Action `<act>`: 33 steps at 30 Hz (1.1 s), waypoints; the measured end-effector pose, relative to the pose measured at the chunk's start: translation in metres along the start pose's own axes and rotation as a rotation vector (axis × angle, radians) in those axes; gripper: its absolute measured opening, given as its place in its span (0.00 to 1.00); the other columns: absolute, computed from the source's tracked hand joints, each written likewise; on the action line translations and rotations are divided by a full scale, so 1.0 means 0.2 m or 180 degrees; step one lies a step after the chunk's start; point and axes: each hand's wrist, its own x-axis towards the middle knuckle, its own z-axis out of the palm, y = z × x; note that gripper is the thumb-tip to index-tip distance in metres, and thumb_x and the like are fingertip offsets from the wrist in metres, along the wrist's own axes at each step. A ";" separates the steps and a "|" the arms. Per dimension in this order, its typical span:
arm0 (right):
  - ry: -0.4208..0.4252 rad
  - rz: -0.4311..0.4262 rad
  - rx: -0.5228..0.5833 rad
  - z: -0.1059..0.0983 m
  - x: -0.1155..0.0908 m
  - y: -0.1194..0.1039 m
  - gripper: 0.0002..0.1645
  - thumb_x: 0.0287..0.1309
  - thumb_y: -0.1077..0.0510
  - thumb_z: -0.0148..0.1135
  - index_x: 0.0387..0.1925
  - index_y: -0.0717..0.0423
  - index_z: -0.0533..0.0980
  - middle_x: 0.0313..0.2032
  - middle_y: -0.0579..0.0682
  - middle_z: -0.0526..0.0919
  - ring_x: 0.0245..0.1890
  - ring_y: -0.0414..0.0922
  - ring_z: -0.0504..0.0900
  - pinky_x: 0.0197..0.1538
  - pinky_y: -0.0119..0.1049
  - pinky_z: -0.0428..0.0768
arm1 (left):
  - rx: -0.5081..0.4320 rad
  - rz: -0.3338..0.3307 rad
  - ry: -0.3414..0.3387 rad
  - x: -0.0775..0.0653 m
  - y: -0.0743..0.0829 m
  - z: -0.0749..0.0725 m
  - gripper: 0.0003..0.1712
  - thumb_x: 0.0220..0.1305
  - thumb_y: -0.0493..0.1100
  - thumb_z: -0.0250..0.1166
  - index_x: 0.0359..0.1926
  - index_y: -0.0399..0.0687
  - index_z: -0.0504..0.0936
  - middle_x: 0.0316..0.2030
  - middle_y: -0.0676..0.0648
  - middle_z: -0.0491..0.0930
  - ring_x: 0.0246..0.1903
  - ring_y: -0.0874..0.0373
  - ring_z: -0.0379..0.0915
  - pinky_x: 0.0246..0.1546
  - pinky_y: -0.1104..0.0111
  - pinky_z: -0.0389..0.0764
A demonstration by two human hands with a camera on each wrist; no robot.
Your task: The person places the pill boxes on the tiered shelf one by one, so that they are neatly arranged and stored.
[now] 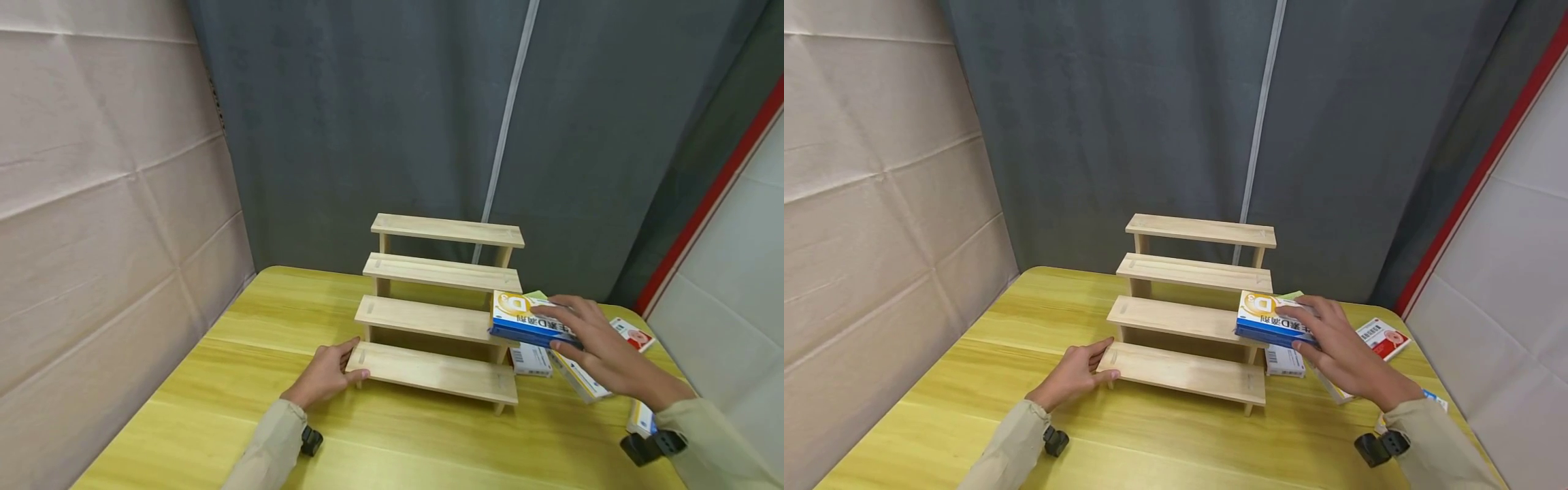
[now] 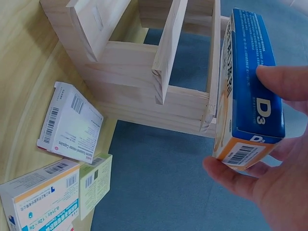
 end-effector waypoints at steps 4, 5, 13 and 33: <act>-0.0034 -0.0009 0.0015 0.00 0.02 0.00 0.31 0.65 0.62 0.64 0.67 0.47 0.69 0.64 0.63 0.68 0.61 0.62 0.65 0.51 0.68 0.70 | -0.0002 0.0001 0.0000 0.00 0.00 0.00 0.46 0.62 0.50 0.72 0.72 0.30 0.64 0.65 0.31 0.73 0.63 0.42 0.76 0.59 0.55 0.82; -0.0045 -0.0008 0.0020 0.00 0.02 0.00 0.31 0.64 0.62 0.64 0.67 0.47 0.69 0.64 0.63 0.68 0.61 0.62 0.65 0.51 0.68 0.70 | -0.0008 -0.0001 -0.0001 0.00 0.00 0.00 0.46 0.62 0.50 0.72 0.72 0.30 0.64 0.65 0.31 0.73 0.63 0.42 0.76 0.59 0.55 0.82; -0.0080 -0.0094 -0.0075 -0.02 0.06 -0.02 0.33 0.63 0.64 0.65 0.68 0.46 0.69 0.64 0.63 0.68 0.61 0.63 0.67 0.50 0.68 0.71 | -0.0024 -0.0027 -0.0013 0.00 -0.01 0.01 0.47 0.62 0.51 0.72 0.73 0.31 0.63 0.66 0.32 0.73 0.63 0.42 0.75 0.59 0.56 0.82; -0.0247 -0.0066 0.0003 -0.06 0.16 -0.08 0.30 0.67 0.62 0.62 0.68 0.46 0.68 0.68 0.63 0.64 0.65 0.64 0.61 0.56 0.72 0.69 | -0.0023 -0.0007 -0.0015 0.01 -0.01 0.00 0.46 0.62 0.51 0.73 0.72 0.31 0.64 0.66 0.31 0.73 0.63 0.42 0.76 0.58 0.56 0.82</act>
